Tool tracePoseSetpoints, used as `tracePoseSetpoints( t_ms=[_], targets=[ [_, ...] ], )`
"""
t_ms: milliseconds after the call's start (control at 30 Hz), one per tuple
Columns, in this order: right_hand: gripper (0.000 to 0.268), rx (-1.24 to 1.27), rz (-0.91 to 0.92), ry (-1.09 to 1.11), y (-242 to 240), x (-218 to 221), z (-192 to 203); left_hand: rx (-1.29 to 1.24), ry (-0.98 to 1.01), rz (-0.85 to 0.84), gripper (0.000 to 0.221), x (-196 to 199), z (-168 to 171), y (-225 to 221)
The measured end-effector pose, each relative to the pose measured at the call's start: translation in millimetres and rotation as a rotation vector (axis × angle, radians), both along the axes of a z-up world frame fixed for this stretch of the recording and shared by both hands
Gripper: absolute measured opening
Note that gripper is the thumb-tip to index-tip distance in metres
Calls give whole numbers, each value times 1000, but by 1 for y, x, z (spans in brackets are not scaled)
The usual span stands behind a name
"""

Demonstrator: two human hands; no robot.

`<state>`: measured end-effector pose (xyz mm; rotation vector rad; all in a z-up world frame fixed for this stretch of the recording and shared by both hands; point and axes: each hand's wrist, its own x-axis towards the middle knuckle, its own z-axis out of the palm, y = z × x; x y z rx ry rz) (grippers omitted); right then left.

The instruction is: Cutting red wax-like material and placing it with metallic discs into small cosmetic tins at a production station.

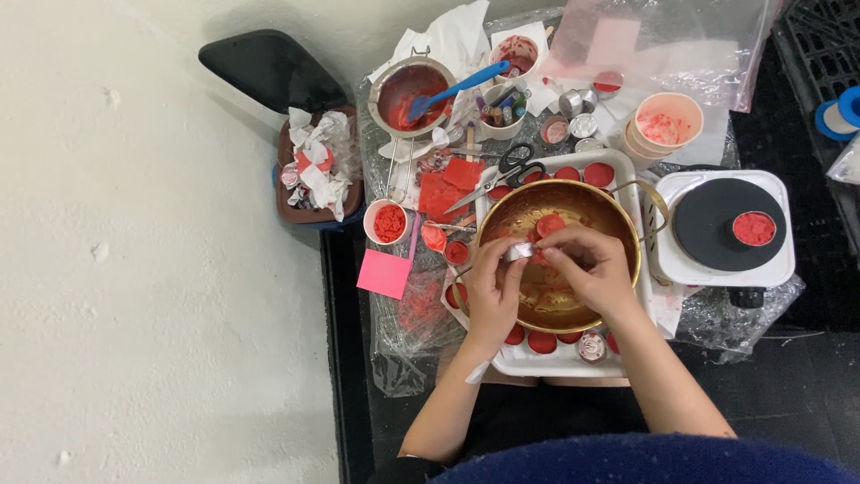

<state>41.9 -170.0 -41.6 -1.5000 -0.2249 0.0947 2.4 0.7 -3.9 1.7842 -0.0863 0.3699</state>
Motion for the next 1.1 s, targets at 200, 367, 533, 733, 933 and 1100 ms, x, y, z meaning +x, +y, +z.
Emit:
tracePoseSetpoints(
  t_ms=[200, 367, 533, 733, 933, 1100],
  targets=[
    [15, -206, -14, -68, 5, 0, 20, -70, -2, -26, 21, -2, -5, 0],
    [15, -254, 7, -120, 5, 1, 24, -101, 35, 22, 22, -2, -21, -1],
    [14, -151, 90, -109, 2, 1, 11, -75, 69, 40, 24, -4, -13, 0],
    [17, -97, -12, 24, 2, 1, 3, -114, 5, 19, 23, -6, -14, -1],
    [18, -49, -2, -33, 3, 4, 0, -154, 70, 31, 23, -10, -19, -1],
    [11, -165, -79, 46, 2, 5, -9, -477, 154, -83, 28, -3, -30, 6]
  ],
)
